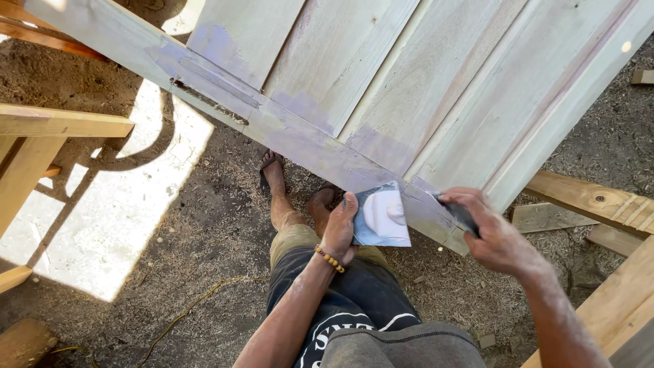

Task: Applying wood filler to a wooden tabletop and smoothing it out using spatulas.

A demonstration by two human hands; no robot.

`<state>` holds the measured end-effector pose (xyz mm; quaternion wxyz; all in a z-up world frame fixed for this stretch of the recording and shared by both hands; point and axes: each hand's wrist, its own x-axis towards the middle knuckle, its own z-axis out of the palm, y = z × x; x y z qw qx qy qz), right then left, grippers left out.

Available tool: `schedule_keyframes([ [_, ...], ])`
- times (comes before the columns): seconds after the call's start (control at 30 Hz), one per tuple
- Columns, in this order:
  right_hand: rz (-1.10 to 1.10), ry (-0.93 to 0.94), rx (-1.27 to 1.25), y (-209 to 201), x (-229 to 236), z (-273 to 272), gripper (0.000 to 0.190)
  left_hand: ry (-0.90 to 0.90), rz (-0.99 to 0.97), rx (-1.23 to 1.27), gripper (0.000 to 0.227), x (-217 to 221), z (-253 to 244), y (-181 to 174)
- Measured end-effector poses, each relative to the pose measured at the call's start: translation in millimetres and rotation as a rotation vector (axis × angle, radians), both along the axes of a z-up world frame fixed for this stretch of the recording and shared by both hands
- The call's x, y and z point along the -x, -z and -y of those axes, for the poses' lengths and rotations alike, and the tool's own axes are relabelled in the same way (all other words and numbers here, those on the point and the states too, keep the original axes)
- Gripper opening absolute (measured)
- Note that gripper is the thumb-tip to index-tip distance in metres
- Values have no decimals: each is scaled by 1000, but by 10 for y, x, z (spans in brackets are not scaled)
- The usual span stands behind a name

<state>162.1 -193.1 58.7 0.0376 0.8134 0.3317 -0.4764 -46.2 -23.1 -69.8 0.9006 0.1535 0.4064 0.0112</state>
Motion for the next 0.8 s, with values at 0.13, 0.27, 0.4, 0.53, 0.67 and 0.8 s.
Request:
schedule_keyframes([
  [0.13, -233, 470, -512, 288, 781, 447, 68, -63, 8, 169, 61, -102, 374, -20],
  [0.27, 72, 366, -839, 364, 1121, 493, 70, -8, 13, 270, 58, -172, 227, -276],
  [0.4, 95, 309, -740, 235, 1131, 741, 81, 138, -16, 297, 55, 85, 6, -279],
  [0.53, 174, 104, -564, -7, 1075, 556, 97, 473, 28, -73, 52, 145, -194, 105],
  [0.67, 82, -137, -505, -51, 1214, 186, 96, 920, 68, -418, 55, 77, -429, 162],
  [0.8, -13, -45, -382, 237, 1427, 237, 94, 657, 31, -269, 58, 246, -1148, -28],
])
